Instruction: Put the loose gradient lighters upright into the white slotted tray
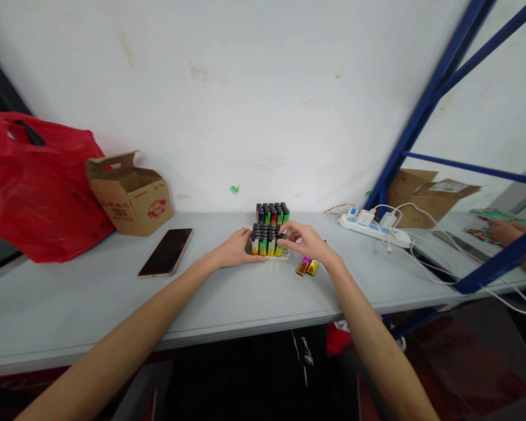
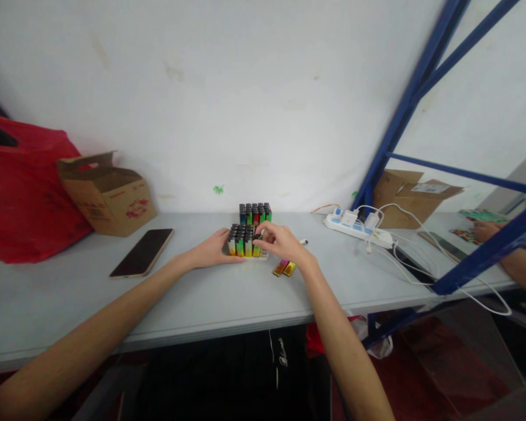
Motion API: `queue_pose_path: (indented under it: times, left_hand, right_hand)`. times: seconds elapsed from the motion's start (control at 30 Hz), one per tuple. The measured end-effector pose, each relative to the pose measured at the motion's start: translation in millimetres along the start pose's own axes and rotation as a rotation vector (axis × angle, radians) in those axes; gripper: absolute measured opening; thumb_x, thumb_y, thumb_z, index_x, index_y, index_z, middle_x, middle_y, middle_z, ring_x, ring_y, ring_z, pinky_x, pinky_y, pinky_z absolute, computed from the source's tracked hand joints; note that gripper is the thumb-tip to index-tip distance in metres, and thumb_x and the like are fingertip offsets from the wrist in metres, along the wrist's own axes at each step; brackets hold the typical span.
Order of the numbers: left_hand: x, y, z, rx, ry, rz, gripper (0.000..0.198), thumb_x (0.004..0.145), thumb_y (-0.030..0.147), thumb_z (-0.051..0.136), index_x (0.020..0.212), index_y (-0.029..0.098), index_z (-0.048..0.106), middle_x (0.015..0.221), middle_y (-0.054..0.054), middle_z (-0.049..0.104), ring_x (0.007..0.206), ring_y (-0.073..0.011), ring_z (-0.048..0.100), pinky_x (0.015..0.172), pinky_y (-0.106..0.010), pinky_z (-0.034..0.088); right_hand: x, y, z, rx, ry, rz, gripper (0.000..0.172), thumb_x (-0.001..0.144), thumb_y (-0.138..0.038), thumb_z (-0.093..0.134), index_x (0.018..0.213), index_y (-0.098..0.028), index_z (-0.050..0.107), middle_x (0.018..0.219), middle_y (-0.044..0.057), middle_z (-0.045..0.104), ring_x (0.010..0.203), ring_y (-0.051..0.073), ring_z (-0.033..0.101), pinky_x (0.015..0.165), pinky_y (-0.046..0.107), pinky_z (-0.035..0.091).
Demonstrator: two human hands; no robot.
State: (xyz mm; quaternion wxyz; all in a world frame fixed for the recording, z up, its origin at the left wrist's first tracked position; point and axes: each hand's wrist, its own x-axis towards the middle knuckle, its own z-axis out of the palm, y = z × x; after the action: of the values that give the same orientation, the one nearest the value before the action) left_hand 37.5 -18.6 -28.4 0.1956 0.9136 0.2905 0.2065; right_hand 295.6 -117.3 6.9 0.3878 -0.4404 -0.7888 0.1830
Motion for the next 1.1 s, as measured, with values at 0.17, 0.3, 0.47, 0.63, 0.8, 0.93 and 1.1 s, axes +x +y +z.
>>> queue_pose_path:
  times: [0.17,0.3,0.47,0.63,0.8,0.93,1.1]
  left_hand:
    - [1,1,0.0,-0.017,0.017,-0.016,0.091,0.069,0.074,0.080,0.139,0.021,0.060,0.132,-0.015,0.065,0.121,-0.0393,0.061,0.107,-0.053,0.050]
    - [0,3,-1.0,-0.028,0.013,-0.021,0.092,0.068,0.074,0.081,0.140,0.021,0.060,0.131,-0.015,0.065,0.122,-0.0394,0.061,0.108,-0.053,0.050]
    - [0,-1,0.0,-0.017,0.012,0.001,0.091,0.070,0.075,0.080,0.141,0.022,0.059,0.131,-0.014,0.065,0.120,-0.0383,0.062,0.107,-0.052,0.050]
    - [1,0,-0.6,0.009,-0.001,-0.005,0.095,0.071,0.076,0.078,0.145,0.020,0.055,0.135,-0.016,0.063,0.124,-0.0392,0.060,0.110,-0.053,0.048]
    - [0,4,-2.9,0.005,-0.003,0.002,0.094,0.071,0.077,0.078,0.142,0.020,0.057,0.134,-0.016,0.064,0.124,-0.0394,0.060,0.110,-0.053,0.048]
    - [1,5,-4.1,0.020,-0.010,-0.007,0.094,0.070,0.078,0.077,0.141,0.019,0.058,0.135,-0.017,0.063,0.123,-0.0398,0.060,0.108,-0.052,0.050]
    - [0,6,-5.0,0.026,-0.001,-0.019,0.094,0.069,0.080,0.077,0.138,0.018,0.060,0.131,-0.017,0.065,0.120,-0.0402,0.062,0.108,-0.053,0.050]
  right_hand:
    - [1,1,0,0.024,-0.001,-0.001,0.034,0.091,-0.052,0.073,0.103,-0.021,0.063,0.069,-0.004,0.063,0.063,0.015,0.059,0.064,0.028,0.048]
    - [0,4,-2,0.061,-0.004,0.009,0.032,0.089,-0.050,0.075,0.097,-0.020,0.068,0.072,-0.002,0.065,0.064,0.014,0.059,0.066,0.028,0.048]
    - [0,3,-2,0.083,-0.027,0.041,0.031,0.087,-0.049,0.077,0.094,-0.019,0.071,0.070,-0.002,0.064,0.064,0.014,0.058,0.066,0.028,0.048]
    - [-1,-4,-7,0.103,0.035,0.035,0.036,0.088,-0.049,0.076,0.108,-0.020,0.068,0.070,-0.003,0.064,0.063,0.014,0.059,0.065,0.027,0.049]
    - [-6,13,-28,-0.105,0.130,0.159,0.028,0.100,-0.043,0.060,0.103,-0.018,0.071,0.076,0.003,0.070,0.067,0.017,0.065,0.066,0.028,0.052]
    - [-16,37,-48,-0.537,0.103,0.343,0.020,0.097,-0.019,0.058,0.106,-0.013,0.075,0.104,0.014,0.077,0.097,0.023,0.071,0.092,0.035,0.053]
    - [-27,47,-62,-0.702,-0.105,0.542,0.037,0.091,-0.004,0.056,0.120,-0.013,0.076,0.130,0.016,0.073,0.123,0.026,0.067,0.110,0.034,0.046]
